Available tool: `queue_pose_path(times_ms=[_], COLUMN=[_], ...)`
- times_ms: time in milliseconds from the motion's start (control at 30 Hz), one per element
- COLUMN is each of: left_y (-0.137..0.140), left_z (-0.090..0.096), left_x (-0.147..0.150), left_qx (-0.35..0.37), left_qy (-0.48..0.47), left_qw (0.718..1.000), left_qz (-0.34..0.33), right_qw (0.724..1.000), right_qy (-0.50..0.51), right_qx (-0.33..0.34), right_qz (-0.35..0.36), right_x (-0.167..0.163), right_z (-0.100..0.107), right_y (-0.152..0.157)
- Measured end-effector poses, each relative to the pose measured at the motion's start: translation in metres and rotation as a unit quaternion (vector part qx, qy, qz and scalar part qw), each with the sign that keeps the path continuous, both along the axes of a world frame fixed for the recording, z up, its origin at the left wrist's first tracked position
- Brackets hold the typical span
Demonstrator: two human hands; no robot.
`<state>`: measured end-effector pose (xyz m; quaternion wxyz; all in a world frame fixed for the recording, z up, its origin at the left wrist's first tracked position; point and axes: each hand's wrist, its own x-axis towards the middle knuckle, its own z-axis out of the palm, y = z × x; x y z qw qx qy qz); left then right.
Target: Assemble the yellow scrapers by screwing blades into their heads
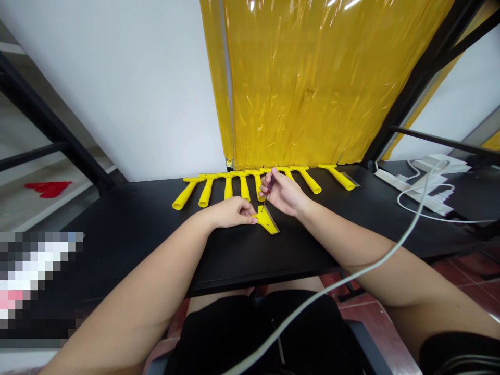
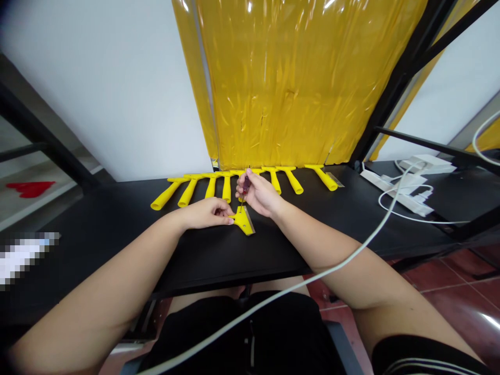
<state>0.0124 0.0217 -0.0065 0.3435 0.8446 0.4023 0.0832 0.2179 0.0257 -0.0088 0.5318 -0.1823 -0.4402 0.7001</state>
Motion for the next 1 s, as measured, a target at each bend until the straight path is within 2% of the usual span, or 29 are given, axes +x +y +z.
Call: queue_pose_path(times_ms=[100, 200, 333, 533, 733, 867, 1000], left_y=[0.001, 0.001, 0.001, 0.001, 0.001, 0.001, 0.001], left_z=[-0.001, -0.001, -0.001, -0.002, -0.002, -0.002, -0.001], left_x=[0.0, -0.001, -0.001, -0.001, -0.002, -0.001, -0.001], left_qx=[0.004, 0.004, 0.004, 0.005, 0.003, 0.007, 0.007], left_qy=[0.003, 0.0, -0.007, -0.003, -0.001, 0.002, 0.003], left_qw=[1.0, 1.0, 1.0, 1.0, 1.0, 1.0, 1.0], left_qz=[0.002, 0.002, 0.0, 0.005, 0.002, 0.003, 0.005], right_qw=[1.0, 0.999, 0.999, 0.999, 1.0, 0.999, 0.997], right_qy=[0.015, 0.046, 0.028, 0.035, 0.018, 0.006, 0.025], right_qx=[-0.001, 0.008, -0.008, -0.005, 0.014, -0.002, -0.002], right_qz=[0.019, 0.006, -0.015, 0.029, -0.004, 0.043, 0.07], right_x=[-0.001, -0.001, 0.004, 0.002, -0.001, 0.002, 0.01], right_z=[0.0, -0.001, -0.002, -0.003, -0.006, -0.004, 0.006], right_y=[-0.002, -0.002, 0.004, 0.003, 0.001, 0.004, -0.003])
